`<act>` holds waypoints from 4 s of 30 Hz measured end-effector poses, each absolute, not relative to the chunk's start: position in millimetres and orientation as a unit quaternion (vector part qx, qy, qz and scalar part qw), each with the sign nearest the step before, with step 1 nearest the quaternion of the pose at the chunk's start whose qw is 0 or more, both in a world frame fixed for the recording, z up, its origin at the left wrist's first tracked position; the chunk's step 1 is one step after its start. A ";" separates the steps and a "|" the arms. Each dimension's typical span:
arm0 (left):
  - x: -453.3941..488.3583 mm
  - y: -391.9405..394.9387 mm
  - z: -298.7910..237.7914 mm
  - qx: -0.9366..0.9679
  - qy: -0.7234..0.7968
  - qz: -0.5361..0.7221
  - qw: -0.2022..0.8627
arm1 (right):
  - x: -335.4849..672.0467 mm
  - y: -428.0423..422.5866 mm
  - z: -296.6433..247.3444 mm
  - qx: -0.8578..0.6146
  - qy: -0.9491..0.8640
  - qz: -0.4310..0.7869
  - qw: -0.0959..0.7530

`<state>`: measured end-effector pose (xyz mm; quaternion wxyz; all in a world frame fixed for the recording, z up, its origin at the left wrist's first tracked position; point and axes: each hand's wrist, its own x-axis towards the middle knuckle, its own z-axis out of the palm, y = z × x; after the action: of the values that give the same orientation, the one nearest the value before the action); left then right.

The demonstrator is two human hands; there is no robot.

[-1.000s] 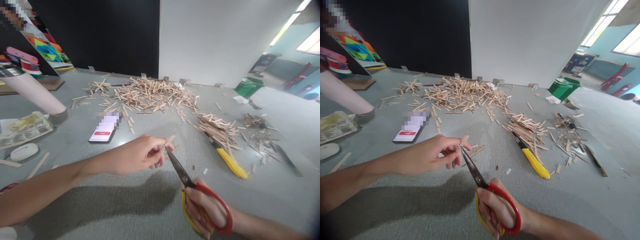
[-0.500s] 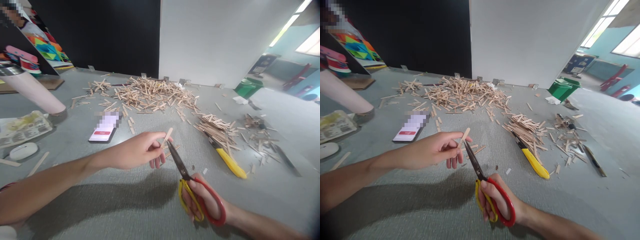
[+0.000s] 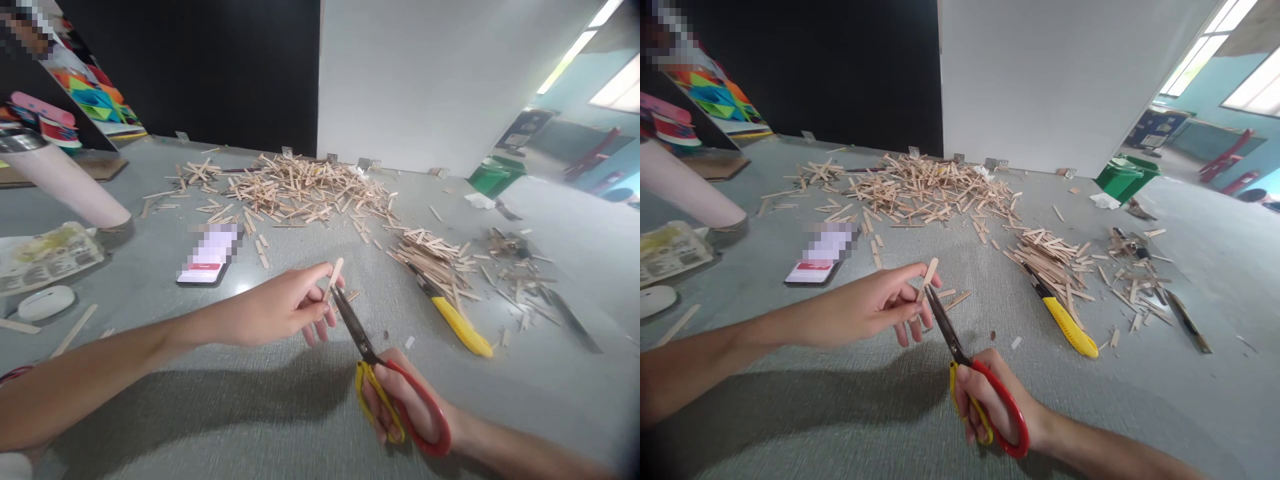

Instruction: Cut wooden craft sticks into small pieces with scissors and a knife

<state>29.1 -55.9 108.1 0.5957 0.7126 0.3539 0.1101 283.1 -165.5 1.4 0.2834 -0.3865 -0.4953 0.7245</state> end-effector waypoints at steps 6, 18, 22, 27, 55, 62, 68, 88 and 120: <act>29.1 -56.9 107.8 0.722 0.348 0.103 0.589 | 280.4 -163.7 8.4 -0.428 -0.510 0.700 0.258; 30.8 -58.9 113.5 0.749 0.342 0.093 0.560 | 278.6 -165.8 14.6 -0.475 -0.505 0.682 0.232; 29.0 -63.2 117.4 0.770 0.336 0.094 0.535 | 279.0 -169.6 17.2 -0.459 -0.521 0.680 0.235; 26.3 -66.9 120.4 0.795 0.334 0.098 0.497 | 282.0 -173.6 19.5 -0.436 -0.526 0.692 0.233; 24.4 -38.1 78.9 0.866 0.429 0.107 0.233 | 284.1 -147.2 -14.1 -0.260 -0.291 0.883 0.261; 30.7 -43.1 94.2 0.862 0.446 0.141 0.197 | 281.7 -141.3 -16.0 -0.273 -0.276 0.879 0.275; 32.2 -48.2 98.7 0.869 0.444 0.120 0.180 | 281.3 -144.2 -17.8 -0.274 -0.309 0.870 0.269; 31.5 -48.3 104.0 0.850 0.445 0.163 0.231 | 279.9 -150.0 -14.3 -0.316 -0.381 0.821 0.285; 24.4 -34.9 108.5 0.713 0.386 0.133 0.570 | 280.7 -151.9 -13.5 -0.334 -0.415 0.797 0.287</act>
<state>24.4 -34.9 108.5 0.5698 0.7133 0.3856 0.1333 280.7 -151.9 -13.5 0.2866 -0.3336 -0.4148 0.7966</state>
